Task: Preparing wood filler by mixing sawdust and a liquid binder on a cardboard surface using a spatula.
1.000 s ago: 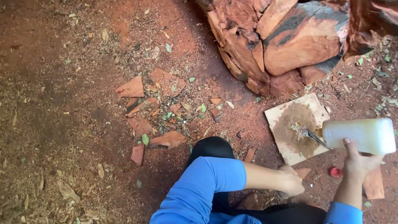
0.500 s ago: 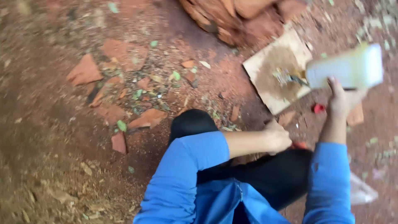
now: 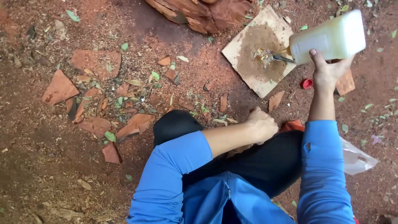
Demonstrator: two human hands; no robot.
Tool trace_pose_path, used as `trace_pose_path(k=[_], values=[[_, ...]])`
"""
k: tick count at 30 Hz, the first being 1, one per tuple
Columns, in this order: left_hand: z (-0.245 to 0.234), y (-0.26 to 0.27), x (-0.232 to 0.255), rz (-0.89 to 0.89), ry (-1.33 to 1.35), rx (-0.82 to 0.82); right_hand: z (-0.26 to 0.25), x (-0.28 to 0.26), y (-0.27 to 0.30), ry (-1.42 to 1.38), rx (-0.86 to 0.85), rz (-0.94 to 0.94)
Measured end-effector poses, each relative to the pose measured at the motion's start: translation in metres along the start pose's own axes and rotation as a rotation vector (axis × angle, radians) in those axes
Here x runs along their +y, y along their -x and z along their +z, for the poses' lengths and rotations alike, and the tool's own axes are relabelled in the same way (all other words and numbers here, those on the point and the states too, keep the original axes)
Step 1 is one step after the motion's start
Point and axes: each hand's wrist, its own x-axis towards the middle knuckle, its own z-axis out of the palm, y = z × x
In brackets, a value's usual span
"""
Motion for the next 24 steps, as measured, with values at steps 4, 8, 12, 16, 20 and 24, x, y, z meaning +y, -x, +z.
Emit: trace_pose_path(k=[4,8,12,16,20,24], values=[[0.006,0.001,-0.001,-0.024,-0.019,0.015,-0.004,0.012,0.002,-0.047,0.014,-0.008],[0.004,0.004,-0.005,-0.010,-0.022,-0.029,-0.001,0.003,0.002,0.062,0.052,0.021],[0.011,0.003,-0.010,0.007,-0.005,0.030,0.004,-0.019,-0.003,0.104,0.013,-0.025],[0.010,0.007,-0.014,0.002,0.003,0.048,0.010,-0.019,-0.003,0.140,-0.029,0.006],[0.011,0.008,-0.017,0.004,-0.003,0.005,0.015,-0.027,-0.006,0.127,-0.083,-0.019],[0.012,0.010,-0.018,0.000,0.007,-0.054,0.021,-0.046,-0.011,0.117,-0.110,-0.018]])
